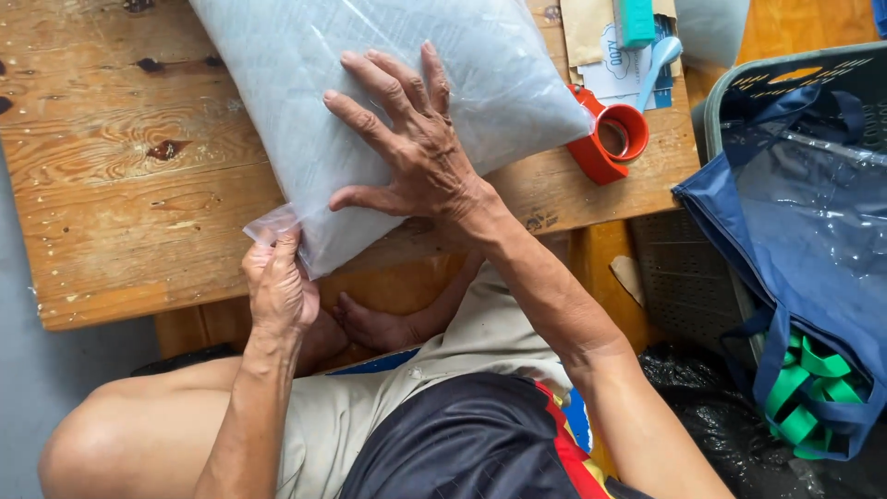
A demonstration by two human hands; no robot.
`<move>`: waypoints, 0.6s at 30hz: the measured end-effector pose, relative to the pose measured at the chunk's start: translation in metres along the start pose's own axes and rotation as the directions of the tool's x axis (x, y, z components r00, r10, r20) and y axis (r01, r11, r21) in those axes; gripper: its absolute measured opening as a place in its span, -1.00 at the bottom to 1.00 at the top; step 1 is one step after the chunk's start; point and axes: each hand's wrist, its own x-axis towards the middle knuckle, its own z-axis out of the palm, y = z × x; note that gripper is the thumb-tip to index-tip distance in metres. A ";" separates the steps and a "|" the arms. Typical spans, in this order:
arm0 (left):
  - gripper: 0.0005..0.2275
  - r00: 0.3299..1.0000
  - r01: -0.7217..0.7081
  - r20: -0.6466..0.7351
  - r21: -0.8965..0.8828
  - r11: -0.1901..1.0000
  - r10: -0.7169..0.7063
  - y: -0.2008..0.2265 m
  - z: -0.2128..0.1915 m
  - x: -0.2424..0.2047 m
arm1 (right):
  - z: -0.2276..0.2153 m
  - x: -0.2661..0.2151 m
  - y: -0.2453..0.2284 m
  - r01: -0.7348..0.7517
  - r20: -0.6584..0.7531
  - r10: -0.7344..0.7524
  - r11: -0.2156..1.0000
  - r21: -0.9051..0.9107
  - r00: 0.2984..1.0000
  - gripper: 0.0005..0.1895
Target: Sealing a plastic-wrapped cushion by folding the wrap and applying tape with a dispenser and smoothing tool.
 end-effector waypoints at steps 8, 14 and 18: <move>-0.79 0.992 0.057 -0.107 -0.088 0.995 -0.066 -0.026 0.030 -0.024 | -0.025 -0.095 -0.011 -0.486 -0.374 0.503 0.862 0.146 0.779 -0.46; -0.87 0.994 0.090 -0.042 -0.213 0.973 -0.101 -0.052 0.075 -0.058 | -0.059 -0.149 0.009 -0.569 -0.438 0.650 0.758 0.319 0.621 -0.67; -0.92 0.996 0.071 0.067 -0.219 0.973 -0.058 -0.081 0.106 -0.063 | -0.071 -0.196 0.027 -0.651 -0.408 0.745 0.664 0.368 0.528 -0.76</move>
